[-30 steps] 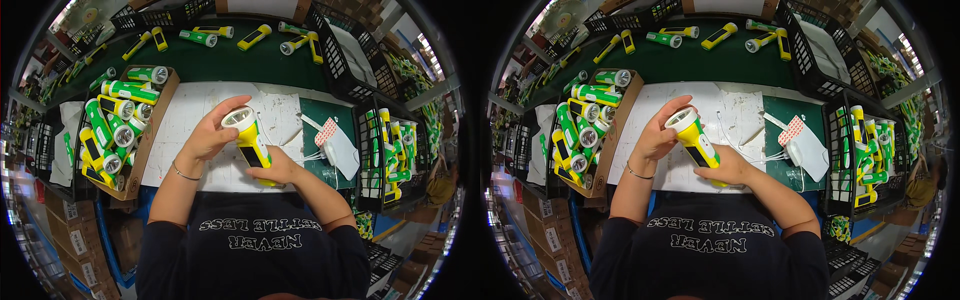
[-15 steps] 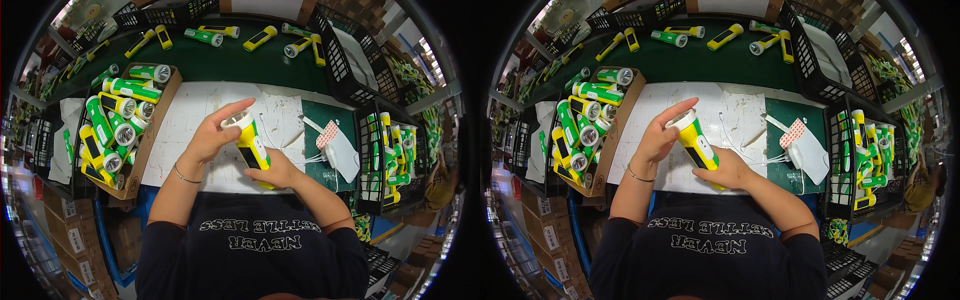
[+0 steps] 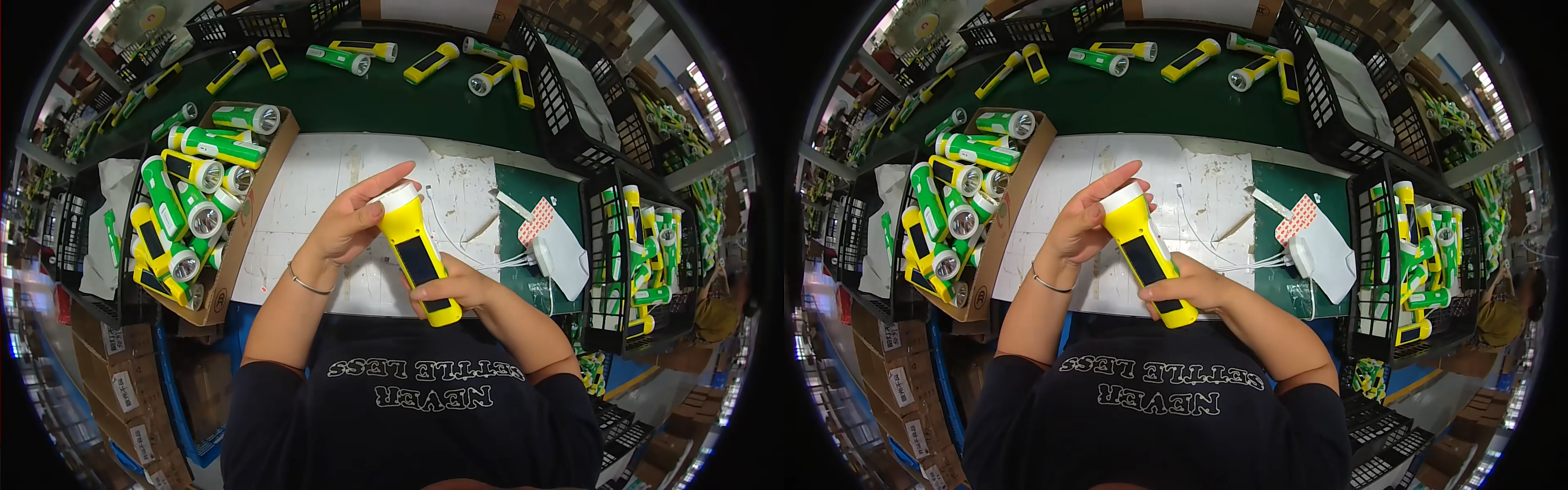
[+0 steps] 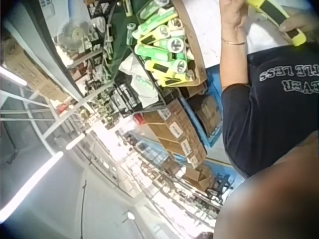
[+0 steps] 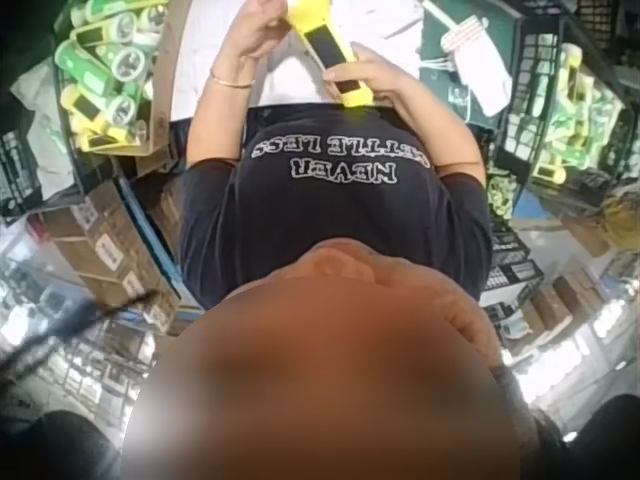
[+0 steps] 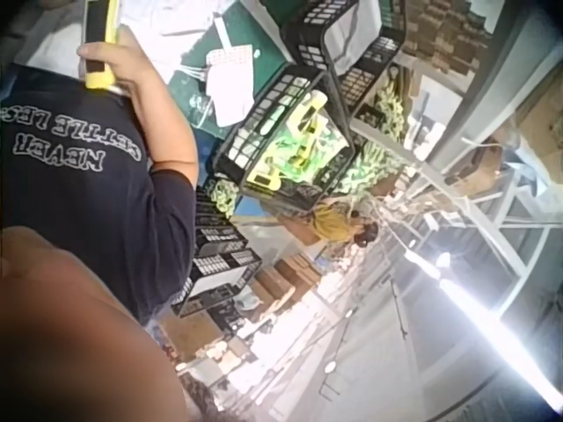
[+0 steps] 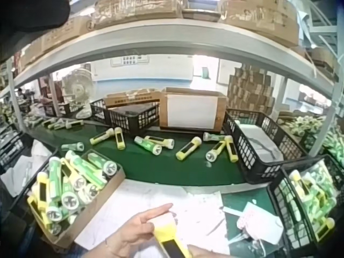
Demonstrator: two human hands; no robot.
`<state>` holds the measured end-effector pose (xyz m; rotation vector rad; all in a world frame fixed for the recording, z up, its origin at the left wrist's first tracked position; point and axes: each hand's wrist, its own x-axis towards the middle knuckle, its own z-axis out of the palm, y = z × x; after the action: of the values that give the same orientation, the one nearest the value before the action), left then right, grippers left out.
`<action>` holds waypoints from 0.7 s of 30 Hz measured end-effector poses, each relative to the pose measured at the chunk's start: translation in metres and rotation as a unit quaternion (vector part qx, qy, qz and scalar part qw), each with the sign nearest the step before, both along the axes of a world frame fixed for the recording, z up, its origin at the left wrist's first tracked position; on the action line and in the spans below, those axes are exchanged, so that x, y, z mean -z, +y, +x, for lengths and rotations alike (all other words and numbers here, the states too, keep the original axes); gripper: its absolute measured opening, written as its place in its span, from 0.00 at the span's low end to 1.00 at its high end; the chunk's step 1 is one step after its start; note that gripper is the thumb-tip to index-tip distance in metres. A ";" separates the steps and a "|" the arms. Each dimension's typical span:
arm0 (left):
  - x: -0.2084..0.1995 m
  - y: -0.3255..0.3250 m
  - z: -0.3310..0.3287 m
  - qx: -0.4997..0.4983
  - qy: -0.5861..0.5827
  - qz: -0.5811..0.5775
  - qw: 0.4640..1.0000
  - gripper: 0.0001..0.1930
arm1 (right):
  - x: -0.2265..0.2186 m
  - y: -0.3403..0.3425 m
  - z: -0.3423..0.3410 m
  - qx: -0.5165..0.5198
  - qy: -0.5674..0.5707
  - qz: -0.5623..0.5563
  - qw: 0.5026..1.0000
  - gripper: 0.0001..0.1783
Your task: Assembling and testing the functionality of hand-held flashlights on a factory production line.
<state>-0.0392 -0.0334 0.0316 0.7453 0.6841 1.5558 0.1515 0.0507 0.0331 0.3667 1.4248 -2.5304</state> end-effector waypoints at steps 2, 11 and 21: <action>0.000 0.002 0.004 -0.002 -0.024 -0.003 1.000 0.44 | 0.002 0.001 -0.004 0.028 -0.038 0.181 0.982 0.15; 0.012 0.009 0.010 0.042 -0.209 0.150 0.965 0.29 | 0.014 -0.001 -0.007 0.070 0.061 0.337 0.937 0.33; 0.018 0.008 0.013 0.025 -0.203 0.171 0.964 0.26 | 0.011 -0.001 -0.008 -0.013 0.084 0.201 0.976 0.17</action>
<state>-0.0267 -0.0259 0.0137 0.6580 0.0932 1.7326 0.1433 0.0495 0.0219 0.1983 1.9964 -2.2861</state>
